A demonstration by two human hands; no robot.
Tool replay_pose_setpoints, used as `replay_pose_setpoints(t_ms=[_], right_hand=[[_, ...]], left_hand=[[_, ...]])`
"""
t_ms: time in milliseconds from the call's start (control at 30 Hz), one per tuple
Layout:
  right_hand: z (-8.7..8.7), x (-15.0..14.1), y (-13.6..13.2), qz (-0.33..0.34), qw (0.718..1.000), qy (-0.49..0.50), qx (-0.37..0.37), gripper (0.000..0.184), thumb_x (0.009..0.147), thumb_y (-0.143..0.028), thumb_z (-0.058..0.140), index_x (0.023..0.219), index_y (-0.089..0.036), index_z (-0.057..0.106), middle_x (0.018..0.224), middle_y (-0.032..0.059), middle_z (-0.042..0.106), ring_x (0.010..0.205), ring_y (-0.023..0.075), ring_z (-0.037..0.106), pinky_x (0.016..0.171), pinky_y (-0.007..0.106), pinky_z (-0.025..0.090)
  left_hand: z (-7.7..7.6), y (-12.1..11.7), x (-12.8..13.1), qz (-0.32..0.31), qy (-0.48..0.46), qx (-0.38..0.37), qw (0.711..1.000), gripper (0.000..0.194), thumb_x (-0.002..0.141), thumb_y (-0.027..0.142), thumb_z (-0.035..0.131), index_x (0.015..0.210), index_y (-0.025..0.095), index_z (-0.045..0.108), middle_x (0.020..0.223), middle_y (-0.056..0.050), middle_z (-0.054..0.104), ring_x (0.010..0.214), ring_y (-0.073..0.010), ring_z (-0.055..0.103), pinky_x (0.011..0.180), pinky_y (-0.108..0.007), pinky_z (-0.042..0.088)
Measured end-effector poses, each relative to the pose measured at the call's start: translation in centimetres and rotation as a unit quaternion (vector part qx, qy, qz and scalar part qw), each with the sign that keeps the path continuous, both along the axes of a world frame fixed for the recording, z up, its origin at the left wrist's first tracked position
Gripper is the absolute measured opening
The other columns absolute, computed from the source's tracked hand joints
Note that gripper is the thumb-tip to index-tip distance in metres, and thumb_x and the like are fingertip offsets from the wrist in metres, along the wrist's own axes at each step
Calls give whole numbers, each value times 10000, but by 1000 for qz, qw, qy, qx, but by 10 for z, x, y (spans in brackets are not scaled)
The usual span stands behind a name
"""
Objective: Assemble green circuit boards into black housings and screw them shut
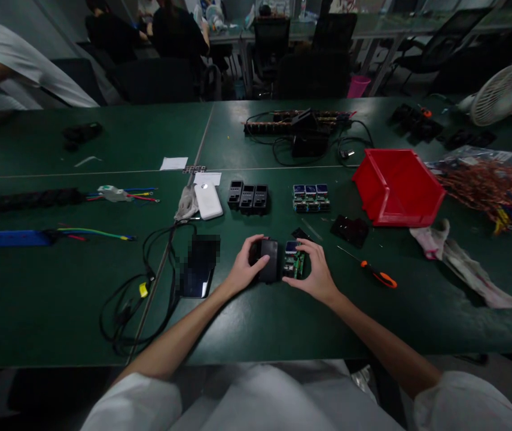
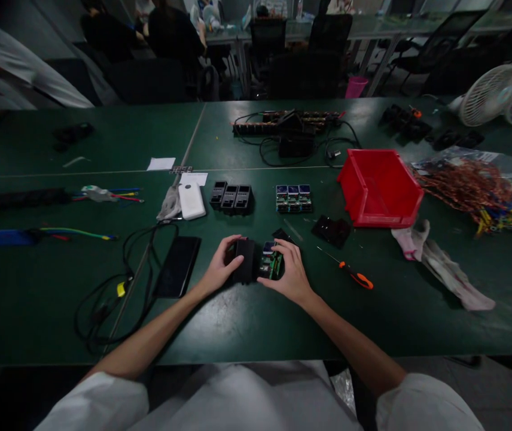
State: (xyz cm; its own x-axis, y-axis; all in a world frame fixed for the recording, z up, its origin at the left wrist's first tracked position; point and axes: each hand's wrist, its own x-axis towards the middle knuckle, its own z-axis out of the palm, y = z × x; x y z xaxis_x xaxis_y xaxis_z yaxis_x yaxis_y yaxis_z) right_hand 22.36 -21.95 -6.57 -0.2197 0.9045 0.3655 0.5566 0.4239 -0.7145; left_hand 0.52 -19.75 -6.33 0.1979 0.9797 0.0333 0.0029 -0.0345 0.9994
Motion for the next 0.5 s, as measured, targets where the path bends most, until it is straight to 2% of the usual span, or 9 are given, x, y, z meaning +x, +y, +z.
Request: replay_pose_setpoints(t_ms=[233, 500], right_hand=[[-3, 2, -3, 9, 1000, 25, 12, 749, 623, -361, 782, 1252, -254, 390, 1313, 124, 398, 1265, 319, 396, 1024, 520, 406], [-1, 1, -4, 103, 995, -4, 6, 781, 635, -343, 767, 1303, -260, 370, 1318, 116, 380, 1272, 305, 396, 1040, 518, 400]], left_hand=[[1, -8, 4, 21, 32, 19, 999, 504, 742, 340, 676, 1205, 216, 517, 1192, -72, 566, 1115, -218, 531, 1018, -343, 364], [-5, -11, 15, 76, 94, 80, 989, 369, 757, 361, 655, 1094, 221, 600, 1082, -62, 581, 1032, -207, 525, 972, -337, 370]])
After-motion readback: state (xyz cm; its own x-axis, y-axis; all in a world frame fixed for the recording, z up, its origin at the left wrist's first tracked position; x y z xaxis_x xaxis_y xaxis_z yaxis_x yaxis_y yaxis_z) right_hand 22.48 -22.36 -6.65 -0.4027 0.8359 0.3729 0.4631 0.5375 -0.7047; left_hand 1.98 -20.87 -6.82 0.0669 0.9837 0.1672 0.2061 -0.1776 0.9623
